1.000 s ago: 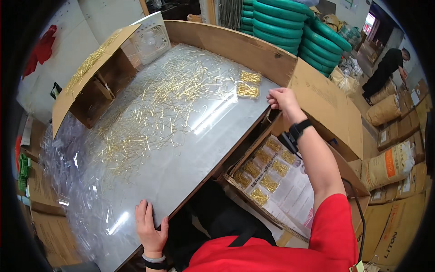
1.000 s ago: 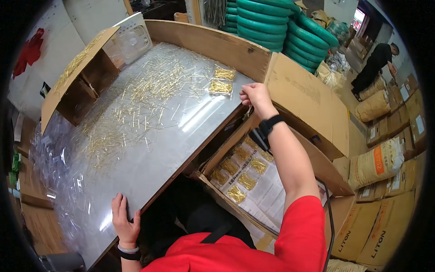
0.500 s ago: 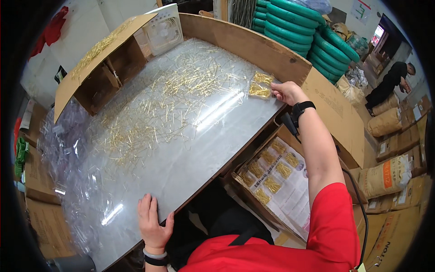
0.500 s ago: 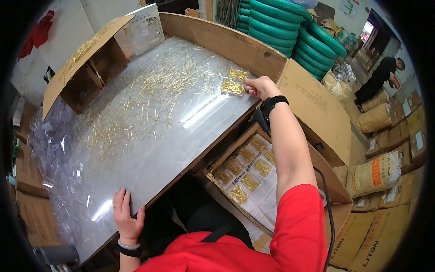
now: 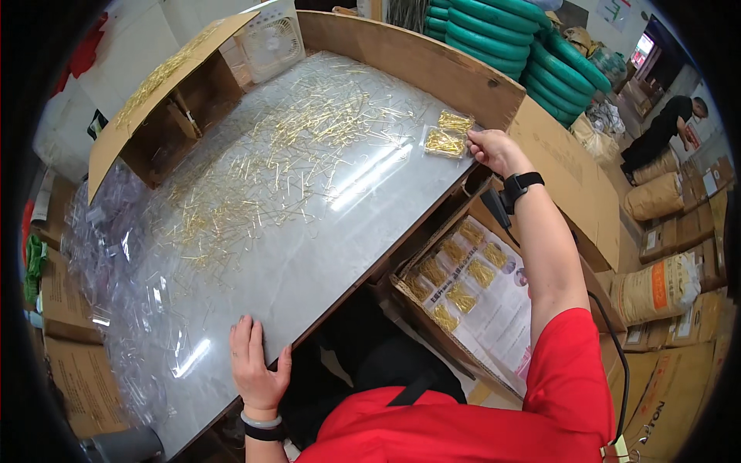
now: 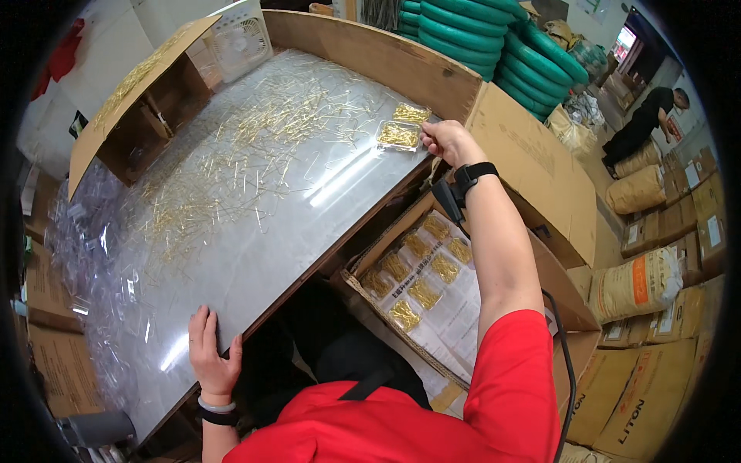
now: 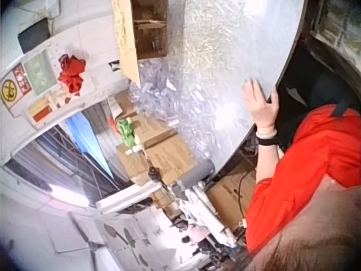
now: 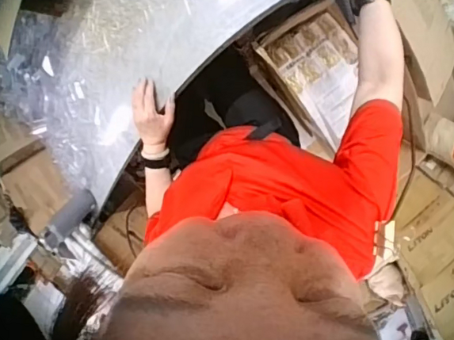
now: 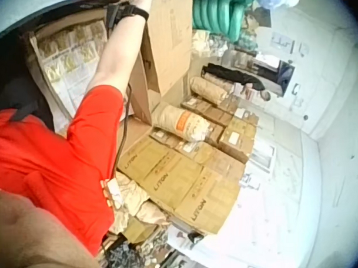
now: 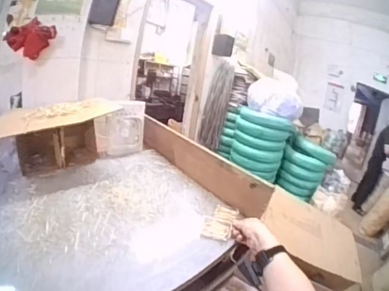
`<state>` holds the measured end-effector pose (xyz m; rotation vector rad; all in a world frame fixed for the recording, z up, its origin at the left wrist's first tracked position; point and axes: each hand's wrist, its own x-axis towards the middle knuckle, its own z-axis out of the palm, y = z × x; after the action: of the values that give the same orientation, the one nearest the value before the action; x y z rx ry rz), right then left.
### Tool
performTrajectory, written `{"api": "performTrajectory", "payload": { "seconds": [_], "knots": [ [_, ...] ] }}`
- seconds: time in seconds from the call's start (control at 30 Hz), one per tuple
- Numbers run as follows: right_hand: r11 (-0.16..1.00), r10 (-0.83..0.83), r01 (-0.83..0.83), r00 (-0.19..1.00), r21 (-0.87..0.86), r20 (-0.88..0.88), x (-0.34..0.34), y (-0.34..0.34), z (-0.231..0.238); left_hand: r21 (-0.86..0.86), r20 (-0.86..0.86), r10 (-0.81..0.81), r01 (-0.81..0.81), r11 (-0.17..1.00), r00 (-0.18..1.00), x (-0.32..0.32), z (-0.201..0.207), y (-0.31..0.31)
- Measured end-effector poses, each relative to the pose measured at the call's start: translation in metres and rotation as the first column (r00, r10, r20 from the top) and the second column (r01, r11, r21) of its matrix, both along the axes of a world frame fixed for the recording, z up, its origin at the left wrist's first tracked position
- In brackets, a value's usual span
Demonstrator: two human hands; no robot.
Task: Sorting small gold-colored metal pins into plastic bags at a workbench.
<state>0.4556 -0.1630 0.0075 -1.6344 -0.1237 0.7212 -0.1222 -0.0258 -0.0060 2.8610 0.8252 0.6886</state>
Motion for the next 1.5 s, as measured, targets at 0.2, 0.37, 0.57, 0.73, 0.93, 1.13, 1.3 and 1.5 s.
{"api": "performTrajectory", "payload": {
  "seconds": [0.2,0.37,0.57,0.73,0.93,1.13,1.3,1.5],
  "knots": [
    [0.996,0.01,-0.01,1.0,0.087,0.008,-0.016,-0.033,-0.005,-0.01,0.004,0.003,-0.003,1.0,1.0,0.0,-0.001,0.001],
    [0.987,0.046,-0.047,0.999,0.153,0.008,-0.039,-0.087,-0.013,-0.022,-0.017,0.023,-0.024,0.999,1.0,0.0,-0.001,-0.001],
    [0.974,0.039,-0.027,0.998,0.223,-0.052,-0.085,-0.161,-0.033,-0.019,-0.03,0.015,-0.016,1.0,0.999,-0.001,-0.002,0.0],
    [0.983,0.03,0.004,0.983,0.183,-0.183,-0.141,-0.222,-0.07,-0.01,-0.03,0.012,-0.012,1.0,0.999,-0.002,-0.004,0.0],
    [0.988,-0.094,0.133,0.926,0.082,-0.365,-0.215,-0.3,-0.154,-0.02,-0.033,-0.003,0.003,1.0,0.999,0.0,-0.004,0.001],
    [0.995,-0.098,0.083,0.851,-0.052,-0.515,-0.262,-0.312,-0.2,-0.004,-0.065,-0.012,0.011,1.0,0.998,0.0,-0.004,0.003],
    [0.994,-0.109,0.096,0.788,-0.053,-0.607,-0.282,-0.311,-0.218,0.006,-0.079,-0.015,0.015,1.0,0.997,0.0,-0.003,0.003],
    [0.976,-0.109,-0.033,0.78,-0.215,-0.616,-0.284,-0.308,-0.2,0.0,-0.088,-0.005,0.005,1.0,0.996,0.0,-0.003,0.002]
  ]
}}
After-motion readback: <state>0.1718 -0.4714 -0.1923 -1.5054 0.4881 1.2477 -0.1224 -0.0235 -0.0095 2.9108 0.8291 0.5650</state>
